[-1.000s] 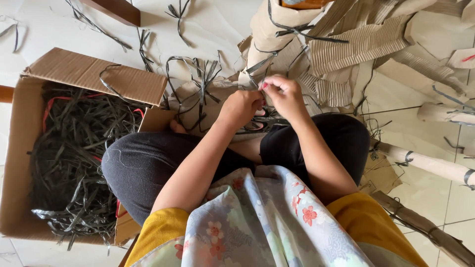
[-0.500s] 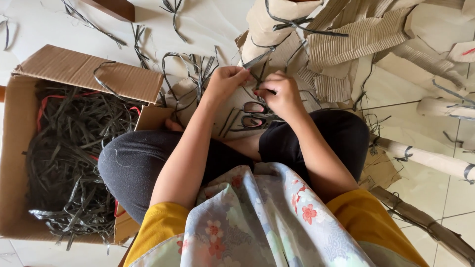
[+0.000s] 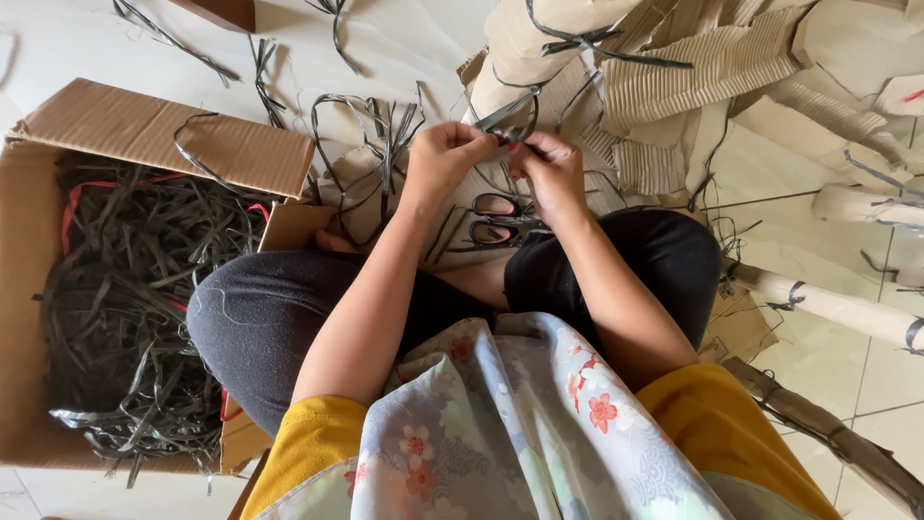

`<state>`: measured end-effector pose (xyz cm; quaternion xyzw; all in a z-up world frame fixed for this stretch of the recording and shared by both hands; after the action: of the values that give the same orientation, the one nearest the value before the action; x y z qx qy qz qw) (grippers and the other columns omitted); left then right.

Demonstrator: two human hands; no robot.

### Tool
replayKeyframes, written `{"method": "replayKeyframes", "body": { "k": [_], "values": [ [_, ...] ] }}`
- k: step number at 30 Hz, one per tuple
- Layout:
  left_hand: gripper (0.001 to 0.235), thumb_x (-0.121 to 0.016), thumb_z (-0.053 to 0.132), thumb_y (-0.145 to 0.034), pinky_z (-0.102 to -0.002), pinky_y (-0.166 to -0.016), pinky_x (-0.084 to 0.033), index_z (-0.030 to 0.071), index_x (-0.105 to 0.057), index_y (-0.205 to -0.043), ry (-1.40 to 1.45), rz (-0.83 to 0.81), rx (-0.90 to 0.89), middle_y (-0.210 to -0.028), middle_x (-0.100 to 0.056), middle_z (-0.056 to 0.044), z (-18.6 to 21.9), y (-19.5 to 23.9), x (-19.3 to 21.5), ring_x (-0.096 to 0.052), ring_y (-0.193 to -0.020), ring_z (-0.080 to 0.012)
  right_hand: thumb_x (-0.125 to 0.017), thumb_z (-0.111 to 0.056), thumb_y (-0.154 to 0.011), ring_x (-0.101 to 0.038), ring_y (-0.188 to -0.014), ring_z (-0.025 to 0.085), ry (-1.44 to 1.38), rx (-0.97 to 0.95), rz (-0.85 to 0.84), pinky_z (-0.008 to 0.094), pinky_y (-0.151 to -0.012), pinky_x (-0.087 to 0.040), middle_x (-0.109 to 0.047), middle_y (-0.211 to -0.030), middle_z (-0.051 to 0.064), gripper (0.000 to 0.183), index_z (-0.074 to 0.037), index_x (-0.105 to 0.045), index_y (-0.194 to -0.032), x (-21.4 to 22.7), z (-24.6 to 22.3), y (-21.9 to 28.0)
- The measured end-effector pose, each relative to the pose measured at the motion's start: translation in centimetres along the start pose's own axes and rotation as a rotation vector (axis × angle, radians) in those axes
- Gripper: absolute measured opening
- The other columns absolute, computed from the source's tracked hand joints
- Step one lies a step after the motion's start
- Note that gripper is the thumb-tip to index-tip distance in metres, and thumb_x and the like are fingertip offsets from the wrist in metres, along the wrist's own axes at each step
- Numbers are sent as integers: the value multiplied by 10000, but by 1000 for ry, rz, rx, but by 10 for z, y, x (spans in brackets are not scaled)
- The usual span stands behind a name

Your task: Wrapping wooden chair legs with protective cardboard and securing them with plastic ties.

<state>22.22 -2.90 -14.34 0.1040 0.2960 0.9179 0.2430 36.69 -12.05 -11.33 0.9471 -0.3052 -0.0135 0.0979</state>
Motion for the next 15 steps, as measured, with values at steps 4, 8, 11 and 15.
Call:
{"method": "replayKeyframes", "body": {
  "k": [4,8,11,15],
  "values": [
    [390,-950,273,-700,-288,-680,-508,139,-618,-854,-58,223,-498,-701,-619,3,29,29,9,-648,-656,-147,-734,78,-883,-601,-526,128,-245,-30,-9,243,-517,-539,-677,-736,119,114,-25,-766,-923,5,8,-1],
    [239,-848,154,-827,-344,-729,-553,135,-723,-1029,-234,161,-743,-902,-672,-11,67,56,11,-690,-728,-180,-734,79,-898,-583,-518,121,-201,10,-34,245,-500,-532,-669,-742,136,98,17,-771,-964,11,20,-6],
    [108,-791,184,-900,-421,-690,-573,136,-794,-997,-368,127,-780,-981,-680,-58,59,53,7,-710,-732,-293,-736,94,-891,-597,-502,155,-151,55,-58,261,-493,-538,-641,-672,161,108,42,-777,-976,11,13,-3],
    [92,-821,151,-862,-321,-638,-574,173,-808,-950,-375,149,-817,-924,-675,-11,57,56,15,-717,-702,-179,-719,47,-929,-629,-494,181,-32,81,-83,271,-530,-534,-662,-634,162,86,19,-784,-979,6,-16,9]
  ]
}}
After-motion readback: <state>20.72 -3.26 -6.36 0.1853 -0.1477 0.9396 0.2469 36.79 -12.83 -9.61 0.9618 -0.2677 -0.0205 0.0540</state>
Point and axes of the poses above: each hand's wrist, its own y-axis away from the middle knuckle, its own x-axis out of the back of the hand, z = x × y, the point moved 4 cm from there along -y, towards the middle knuckle
